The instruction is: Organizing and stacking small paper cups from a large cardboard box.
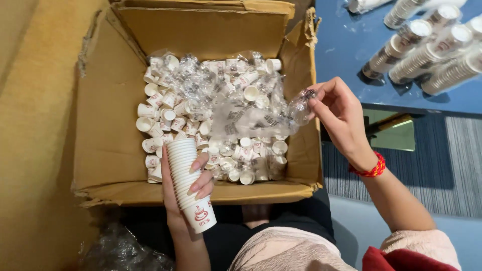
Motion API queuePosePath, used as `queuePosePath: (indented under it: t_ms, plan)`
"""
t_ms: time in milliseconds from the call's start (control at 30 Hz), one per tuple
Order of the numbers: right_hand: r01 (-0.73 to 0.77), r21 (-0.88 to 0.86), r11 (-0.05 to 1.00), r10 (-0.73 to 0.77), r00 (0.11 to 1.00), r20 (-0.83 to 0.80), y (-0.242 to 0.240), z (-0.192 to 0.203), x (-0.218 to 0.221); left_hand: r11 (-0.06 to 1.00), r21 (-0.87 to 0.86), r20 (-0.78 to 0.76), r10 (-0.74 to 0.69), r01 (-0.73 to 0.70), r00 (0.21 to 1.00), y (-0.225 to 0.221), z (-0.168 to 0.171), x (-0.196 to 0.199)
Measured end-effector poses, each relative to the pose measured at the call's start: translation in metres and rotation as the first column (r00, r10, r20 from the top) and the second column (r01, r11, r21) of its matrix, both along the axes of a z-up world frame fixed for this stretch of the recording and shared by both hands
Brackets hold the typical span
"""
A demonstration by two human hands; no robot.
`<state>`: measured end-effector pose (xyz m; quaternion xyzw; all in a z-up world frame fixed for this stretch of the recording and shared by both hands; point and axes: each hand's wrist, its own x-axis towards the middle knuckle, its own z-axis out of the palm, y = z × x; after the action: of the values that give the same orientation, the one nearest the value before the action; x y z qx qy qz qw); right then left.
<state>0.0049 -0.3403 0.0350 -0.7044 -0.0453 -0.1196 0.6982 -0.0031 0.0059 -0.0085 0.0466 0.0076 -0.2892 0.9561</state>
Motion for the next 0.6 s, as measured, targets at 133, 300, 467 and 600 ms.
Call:
queuePosePath:
  t_ms: [133,300,467,600]
  plan:
    - [0.104,0.073,0.992,-0.101,0.994,-0.047,-0.005,-0.024,-0.039,0.997,-0.003,-0.003,-0.08,0.08,0.997,-0.026,0.006,-0.008]
    - [0.201,0.135,0.97,-0.199,0.98,-0.028,0.009,-0.033,-0.088,0.998,0.067,0.088,-0.003,-0.003,0.996,-0.041,-0.007,-0.019]
    - [0.271,0.181,0.945,-0.258,0.962,-0.093,0.006,-0.044,-0.108,0.962,0.236,0.0,0.139,-0.135,0.99,-0.064,0.023,-0.033]
    - [0.256,0.177,0.95,-0.241,0.965,-0.103,0.008,-0.045,-0.104,0.907,0.267,0.143,0.296,-0.325,0.944,-0.073,0.028,-0.049]
